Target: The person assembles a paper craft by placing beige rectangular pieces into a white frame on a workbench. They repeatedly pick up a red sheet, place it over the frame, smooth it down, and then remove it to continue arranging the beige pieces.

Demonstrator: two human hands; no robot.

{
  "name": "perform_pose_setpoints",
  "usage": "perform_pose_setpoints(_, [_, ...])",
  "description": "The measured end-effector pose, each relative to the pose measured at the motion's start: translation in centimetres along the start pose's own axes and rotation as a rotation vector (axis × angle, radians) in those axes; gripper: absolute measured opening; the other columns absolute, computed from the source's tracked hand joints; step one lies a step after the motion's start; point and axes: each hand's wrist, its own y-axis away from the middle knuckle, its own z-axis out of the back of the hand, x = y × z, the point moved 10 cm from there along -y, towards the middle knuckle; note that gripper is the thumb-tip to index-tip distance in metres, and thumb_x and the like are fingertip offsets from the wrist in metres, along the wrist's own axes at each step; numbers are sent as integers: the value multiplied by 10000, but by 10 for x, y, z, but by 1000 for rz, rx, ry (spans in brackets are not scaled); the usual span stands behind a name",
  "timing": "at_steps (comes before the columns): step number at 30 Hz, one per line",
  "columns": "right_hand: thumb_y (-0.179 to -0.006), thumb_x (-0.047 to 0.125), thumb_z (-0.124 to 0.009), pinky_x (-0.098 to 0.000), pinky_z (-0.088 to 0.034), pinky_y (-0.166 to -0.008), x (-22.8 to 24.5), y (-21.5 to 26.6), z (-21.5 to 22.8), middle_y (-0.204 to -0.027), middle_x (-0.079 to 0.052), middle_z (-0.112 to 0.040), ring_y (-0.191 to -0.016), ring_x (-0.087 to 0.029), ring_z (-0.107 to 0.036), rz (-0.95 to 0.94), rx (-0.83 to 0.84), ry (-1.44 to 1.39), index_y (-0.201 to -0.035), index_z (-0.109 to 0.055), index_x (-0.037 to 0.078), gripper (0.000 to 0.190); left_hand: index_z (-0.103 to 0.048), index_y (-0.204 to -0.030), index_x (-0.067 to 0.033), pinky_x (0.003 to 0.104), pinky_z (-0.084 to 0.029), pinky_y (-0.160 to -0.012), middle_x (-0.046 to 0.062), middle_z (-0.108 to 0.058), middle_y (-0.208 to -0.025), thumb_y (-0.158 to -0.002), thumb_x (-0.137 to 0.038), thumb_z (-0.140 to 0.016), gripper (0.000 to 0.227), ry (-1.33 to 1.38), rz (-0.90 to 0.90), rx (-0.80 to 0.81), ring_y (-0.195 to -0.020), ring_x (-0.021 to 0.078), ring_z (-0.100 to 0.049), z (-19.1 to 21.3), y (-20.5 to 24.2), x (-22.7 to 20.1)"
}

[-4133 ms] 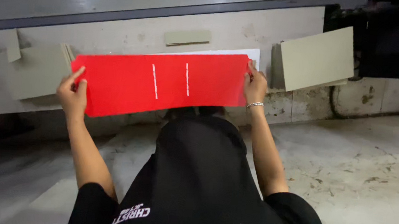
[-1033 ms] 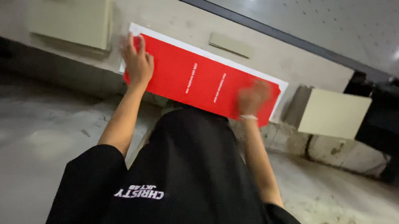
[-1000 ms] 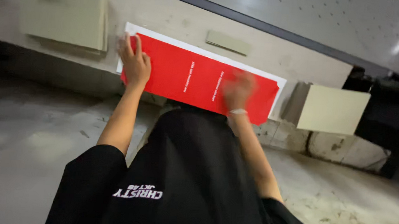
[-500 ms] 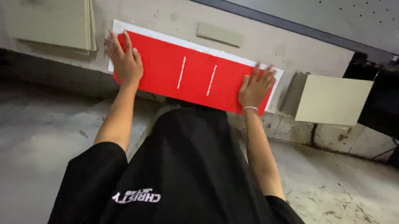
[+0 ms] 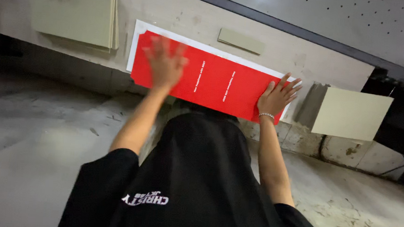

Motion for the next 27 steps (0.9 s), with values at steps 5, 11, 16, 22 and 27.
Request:
perform_pose_setpoints(5, [-1135,279,-475,-536,-102,-1194,84,10,-11,-1605,-268,-272,-1467,-473,-191,332,-70,-156,-1587,-385,66,507,-328,-1610,-426,761,-4,-1139,195,-77,-1687,-1107,-502,-368,510,32,349,296,-1492,532,52,18,-3,58])
perform_pose_setpoints(11, [-1071,531,-373,-700,-50,-1194,319,111,-49,-1697,-85,-136,-1565,-346,-78,810,40,-30,-1623,-209,307,618,-277,-1627,-419,743,-78,-1147,181,-88,-1684,-1124,-493,-378,519,-44,304,281,-1486,536,6,14,-4,62])
perform_pose_setpoints(16, [-949,621,-549,-693,-35,-1156,198,77,-1,-1669,-100,-214,-1530,-405,-139,790,-161,-160,-1581,-321,395,709,-283,-1618,-447,746,3,-1148,149,-62,-1699,-1103,-570,-292,529,41,344,319,-1502,518,44,10,2,67])
perform_pose_setpoints(22, [-962,613,-627,-760,-202,-1098,2,24,5,-1645,-237,-55,-1488,-506,-72,319,-95,19,-1634,-300,264,824,-378,-1616,-408,789,-36,-1104,172,-31,-1682,-1092,-590,-416,556,93,323,156,-1469,574,30,8,8,72])
perform_pose_setpoints(27, [-893,468,-737,-667,-186,-1151,62,74,14,-1600,-283,-293,-1461,-551,-178,647,-81,-320,-1555,-434,92,819,-420,-1583,-361,722,36,-1110,168,-186,-1675,-933,-782,-493,778,217,-14,126,-1493,529,15,17,31,-17])
